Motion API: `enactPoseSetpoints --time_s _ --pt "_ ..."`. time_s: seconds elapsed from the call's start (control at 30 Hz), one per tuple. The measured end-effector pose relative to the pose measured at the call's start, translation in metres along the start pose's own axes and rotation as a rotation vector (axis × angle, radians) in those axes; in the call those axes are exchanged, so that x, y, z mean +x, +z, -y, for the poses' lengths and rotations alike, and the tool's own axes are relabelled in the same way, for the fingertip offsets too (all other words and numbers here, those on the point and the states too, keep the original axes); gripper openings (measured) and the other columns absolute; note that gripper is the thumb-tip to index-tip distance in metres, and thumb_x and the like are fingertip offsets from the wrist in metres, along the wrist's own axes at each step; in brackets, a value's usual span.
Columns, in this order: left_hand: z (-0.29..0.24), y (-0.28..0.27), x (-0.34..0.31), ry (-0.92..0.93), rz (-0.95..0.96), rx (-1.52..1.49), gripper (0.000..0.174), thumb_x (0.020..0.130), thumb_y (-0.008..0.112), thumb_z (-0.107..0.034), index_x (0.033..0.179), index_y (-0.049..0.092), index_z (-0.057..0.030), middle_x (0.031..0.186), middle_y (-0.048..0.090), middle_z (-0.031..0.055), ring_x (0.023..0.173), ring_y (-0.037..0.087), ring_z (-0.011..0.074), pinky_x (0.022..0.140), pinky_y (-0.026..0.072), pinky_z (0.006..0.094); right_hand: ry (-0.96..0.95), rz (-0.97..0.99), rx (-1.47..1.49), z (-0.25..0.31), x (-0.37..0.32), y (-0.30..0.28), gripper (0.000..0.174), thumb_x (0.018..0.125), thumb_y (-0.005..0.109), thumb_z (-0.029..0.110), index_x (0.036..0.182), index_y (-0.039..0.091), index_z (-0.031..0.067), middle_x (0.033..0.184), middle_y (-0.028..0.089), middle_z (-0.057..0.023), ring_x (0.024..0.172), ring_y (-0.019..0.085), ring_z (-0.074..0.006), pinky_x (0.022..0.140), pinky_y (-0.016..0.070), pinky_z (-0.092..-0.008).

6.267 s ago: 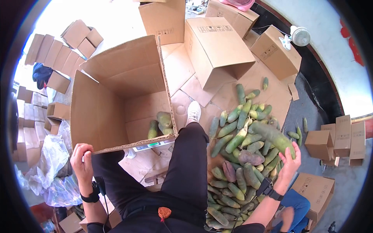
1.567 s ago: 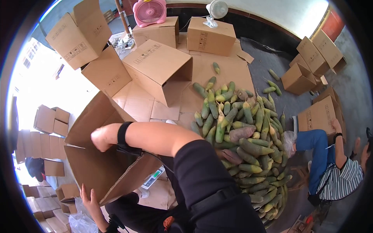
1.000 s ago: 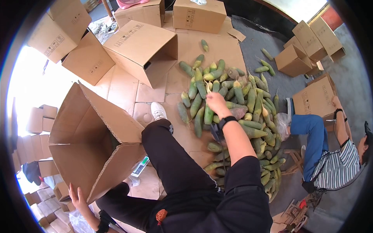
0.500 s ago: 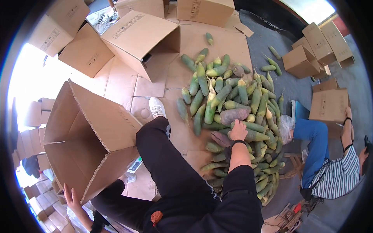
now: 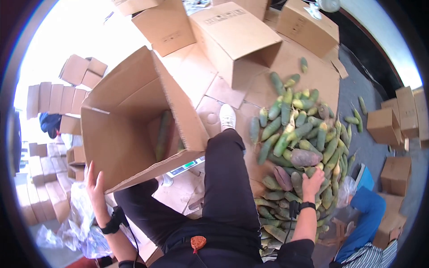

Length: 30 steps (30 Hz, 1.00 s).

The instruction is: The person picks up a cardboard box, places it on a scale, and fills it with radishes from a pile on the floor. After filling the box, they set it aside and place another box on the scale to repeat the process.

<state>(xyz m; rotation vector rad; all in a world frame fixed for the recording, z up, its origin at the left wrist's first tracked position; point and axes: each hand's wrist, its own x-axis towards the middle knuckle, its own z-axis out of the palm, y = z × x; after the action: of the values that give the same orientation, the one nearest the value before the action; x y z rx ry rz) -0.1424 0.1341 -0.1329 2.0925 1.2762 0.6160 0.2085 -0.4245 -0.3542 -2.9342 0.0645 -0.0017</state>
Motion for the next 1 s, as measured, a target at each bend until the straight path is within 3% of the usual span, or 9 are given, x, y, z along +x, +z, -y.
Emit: enactPoseSetpoints --time_s 0.17,0.27,0.47,0.67,0.73,0.8,0.83,0.9,1.0 --pt "-0.017 -0.001 -0.005 0.014 -0.032 0.159 0.051 0.085 0.060 -0.015 0.132 0.048 -0.0008 0.135 0.046 0.0171 0.127 0.041 0.0279 0.107 0.0288 0.0358 -0.031 -0.115 0.374 -0.001 0.035 -0.031 0.062 0.071 0.077 0.018 0.123 0.048 0.0012 0.118 0.050 -0.0155 0.111 0.048 -0.0306 0.098 0.0366 -0.0386" --pt "-0.022 -0.001 -0.006 -0.008 -0.035 0.167 0.050 0.086 0.060 -0.016 0.132 0.048 -0.0011 0.135 0.046 0.0159 0.127 0.042 0.0272 0.107 0.0303 0.0351 -0.061 -0.083 0.777 0.075 0.033 -0.101 0.058 0.076 0.076 0.017 0.125 0.048 0.0017 0.119 0.051 -0.0126 0.111 0.049 -0.0246 0.098 0.0367 -0.0352" --pt "-0.020 -0.003 -0.005 0.010 -0.026 0.181 0.049 0.085 0.062 -0.015 0.130 0.050 0.0002 0.133 0.048 0.0159 0.122 0.047 0.0269 0.102 0.0368 0.0346 -0.562 -0.039 1.292 0.218 0.022 -0.255 0.053 0.087 0.065 0.014 0.131 0.043 -0.0047 0.123 0.053 -0.0120 0.114 0.051 -0.0216 0.103 0.0350 -0.0344" --pt "-0.016 -0.002 -0.007 0.076 -0.069 0.167 0.054 0.083 0.064 -0.021 0.129 0.050 0.0019 0.129 0.050 0.0213 0.121 0.048 0.0333 0.102 0.0370 0.0375 -0.904 0.299 1.421 0.360 -0.002 -0.331 0.045 0.089 0.061 0.015 0.128 0.048 -0.0035 0.118 0.058 -0.0139 0.106 0.058 -0.0201 0.095 0.0430 -0.0331" --pt "-0.018 -0.003 -0.006 0.076 -0.061 0.151 0.054 0.082 0.064 -0.020 0.129 0.050 0.0024 0.129 0.050 0.0218 0.121 0.048 0.0336 0.102 0.0369 0.0378 -1.155 0.477 1.254 0.410 0.002 -0.319 0.043 0.092 0.056 0.014 0.131 0.045 -0.0017 0.122 0.056 -0.0109 0.110 0.056 -0.0180 0.095 0.0433 -0.0331" --pt "-0.019 -0.004 -0.007 0.070 -0.053 0.137 0.054 0.082 0.065 -0.020 0.129 0.049 0.0029 0.129 0.050 0.0222 0.121 0.048 0.0339 0.102 0.0369 0.0380 -1.257 0.555 1.030 0.469 -0.004 -0.294 0.040 0.084 0.067 0.016 0.119 0.055 -0.0007 0.107 0.063 -0.0073 0.095 0.060 -0.0149 0.086 0.0467 -0.0293" --pt "-0.020 -0.004 -0.007 0.079 -0.060 0.164 0.054 0.082 0.065 -0.020 0.129 0.049 0.0035 0.129 0.050 0.0226 0.121 0.048 0.0342 0.102 0.0369 0.0381 -1.350 0.685 1.170 0.497 -0.020 -0.275 0.036 0.081 0.069 0.016 0.110 0.060 -0.0030 0.096 0.066 -0.0096 0.090 0.062 -0.0163 0.082 0.0484 -0.0293" --pt "-0.021 -0.004 -0.007 0.088 -0.063 0.191 0.054 0.082 0.065 -0.019 0.128 0.049 0.0041 0.129 0.050 0.0231 0.121 0.048 0.0344 0.102 0.0369 0.0382 -1.287 0.751 0.944 0.545 -0.028 -0.226 0.048 0.070 0.077 0.022 0.107 0.061 -0.0045 0.096 0.067 -0.0121 0.086 0.064 -0.0182 0.079 0.0512 -0.0323" --pt "-0.022 -0.006 -0.008 0.077 -0.043 0.172 0.054 0.082 0.064 -0.019 0.129 0.049 0.0041 0.129 0.049 0.0235 0.121 0.048 0.0346 0.102 0.0366 0.0384 -1.371 0.499 0.282 0.596 -0.054 -0.160 0.062 0.067 0.079 0.031 0.114 0.056 -0.0020 0.109 0.060 -0.0194 0.100 0.060 -0.0327 0.087 0.0492 -0.0364"
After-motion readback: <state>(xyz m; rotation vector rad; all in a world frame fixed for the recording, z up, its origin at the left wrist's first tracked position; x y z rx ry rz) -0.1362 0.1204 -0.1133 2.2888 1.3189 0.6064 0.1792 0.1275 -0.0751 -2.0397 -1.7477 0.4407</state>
